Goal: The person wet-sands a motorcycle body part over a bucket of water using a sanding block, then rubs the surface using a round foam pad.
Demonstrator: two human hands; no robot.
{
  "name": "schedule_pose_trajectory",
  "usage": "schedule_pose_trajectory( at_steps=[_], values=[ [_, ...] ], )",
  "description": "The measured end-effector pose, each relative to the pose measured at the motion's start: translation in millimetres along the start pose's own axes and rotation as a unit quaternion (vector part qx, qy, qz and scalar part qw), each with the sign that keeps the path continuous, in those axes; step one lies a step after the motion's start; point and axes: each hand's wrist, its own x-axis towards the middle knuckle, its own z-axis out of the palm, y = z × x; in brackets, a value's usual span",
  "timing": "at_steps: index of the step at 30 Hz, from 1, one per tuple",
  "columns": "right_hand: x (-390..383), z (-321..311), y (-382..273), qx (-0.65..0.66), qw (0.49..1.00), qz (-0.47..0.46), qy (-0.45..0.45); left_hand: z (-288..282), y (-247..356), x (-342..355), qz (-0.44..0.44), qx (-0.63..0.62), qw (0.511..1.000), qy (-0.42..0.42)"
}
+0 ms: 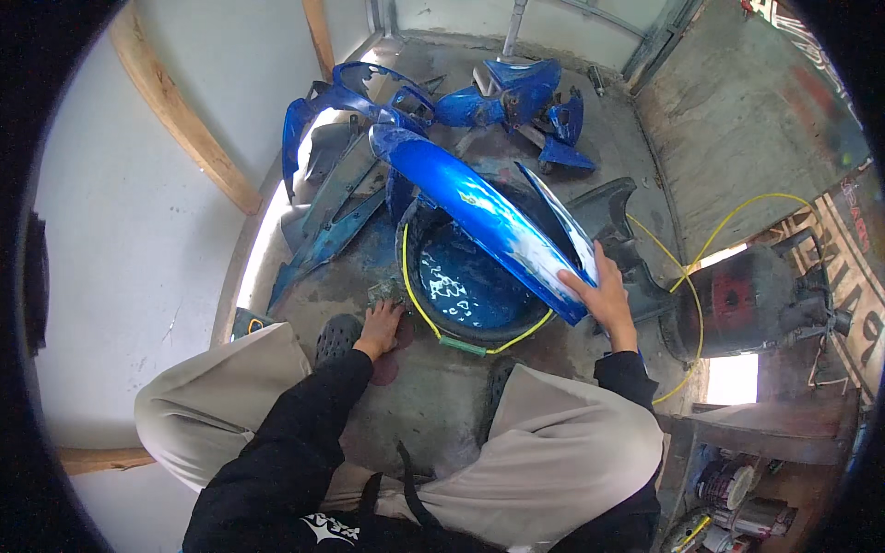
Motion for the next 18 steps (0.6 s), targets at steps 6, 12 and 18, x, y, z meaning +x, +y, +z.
schedule_pose_trajectory(
  at_steps=[6,12,18],
  values=[
    [-0.4,-4.6,5.2,-0.013,1.000,0.005,0.007,-44.7,-15.9,24.8,-0.054,-0.182,0.977,-0.094],
    [-2.3,-10.5,6.4,-0.018,1.000,0.008,0.008,-134.9,-16.5,40.5,-0.097,-0.630,0.768,-0.057],
    [4.2,-18.5,-9.2,-0.055,0.997,-0.015,-0.049,-213.0,-25.8,53.6,-0.089,-0.771,0.623,0.097]
  ],
)
